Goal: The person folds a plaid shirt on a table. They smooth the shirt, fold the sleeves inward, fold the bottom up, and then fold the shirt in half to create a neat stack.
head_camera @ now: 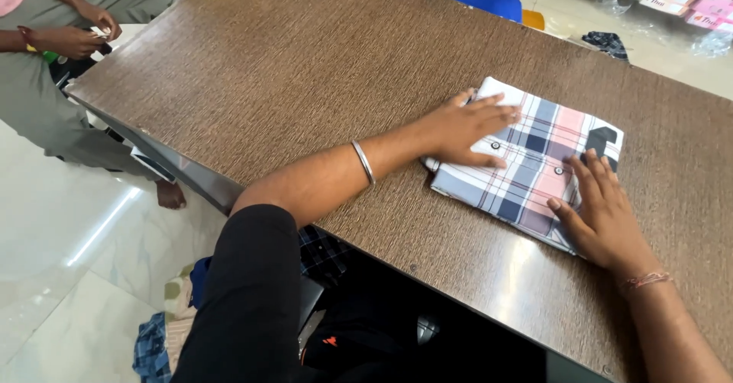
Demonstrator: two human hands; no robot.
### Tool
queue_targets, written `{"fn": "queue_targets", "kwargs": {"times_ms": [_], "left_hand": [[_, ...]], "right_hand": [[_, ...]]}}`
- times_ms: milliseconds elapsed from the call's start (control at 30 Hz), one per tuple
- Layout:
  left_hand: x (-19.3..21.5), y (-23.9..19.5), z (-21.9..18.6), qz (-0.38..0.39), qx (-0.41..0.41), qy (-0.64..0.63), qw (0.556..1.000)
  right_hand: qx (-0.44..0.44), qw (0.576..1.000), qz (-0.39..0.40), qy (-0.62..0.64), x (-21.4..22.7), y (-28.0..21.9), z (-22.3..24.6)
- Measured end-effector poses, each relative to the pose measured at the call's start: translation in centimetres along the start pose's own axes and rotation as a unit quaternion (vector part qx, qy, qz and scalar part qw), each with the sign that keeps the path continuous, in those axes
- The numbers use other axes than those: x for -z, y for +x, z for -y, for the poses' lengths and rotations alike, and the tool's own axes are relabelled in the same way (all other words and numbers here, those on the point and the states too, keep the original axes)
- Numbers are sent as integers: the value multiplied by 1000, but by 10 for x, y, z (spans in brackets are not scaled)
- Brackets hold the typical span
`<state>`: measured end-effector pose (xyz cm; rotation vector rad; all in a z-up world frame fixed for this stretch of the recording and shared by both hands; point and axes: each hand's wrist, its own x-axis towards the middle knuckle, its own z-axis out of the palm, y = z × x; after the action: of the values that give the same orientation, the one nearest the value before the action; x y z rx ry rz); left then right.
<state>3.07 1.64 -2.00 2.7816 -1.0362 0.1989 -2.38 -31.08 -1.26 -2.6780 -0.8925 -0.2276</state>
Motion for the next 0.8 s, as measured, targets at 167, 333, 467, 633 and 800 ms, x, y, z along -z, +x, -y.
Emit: {"fn": "queue_targets", "kwargs": {"times_ms": [167, 333, 467, 633, 800], "left_hand": [[11, -9, 5, 7, 42, -15, 999], [13, -7, 5, 26, 61, -28, 997], [13, -7, 2, 44, 70, -25, 996], [10, -5, 7, 59, 80, -11, 995], [10, -3, 5, 82, 97, -5, 992]], "right_hand": [[-32, 999, -2, 17, -2, 9, -12], [-41, 999, 12, -18, -3, 24, -24], [-53, 997, 42, -37, 1, 40, -17], [-54, 994, 69, -62, 0, 63, -6], [-78, 992, 81, -64, -5, 75, -20]]}}
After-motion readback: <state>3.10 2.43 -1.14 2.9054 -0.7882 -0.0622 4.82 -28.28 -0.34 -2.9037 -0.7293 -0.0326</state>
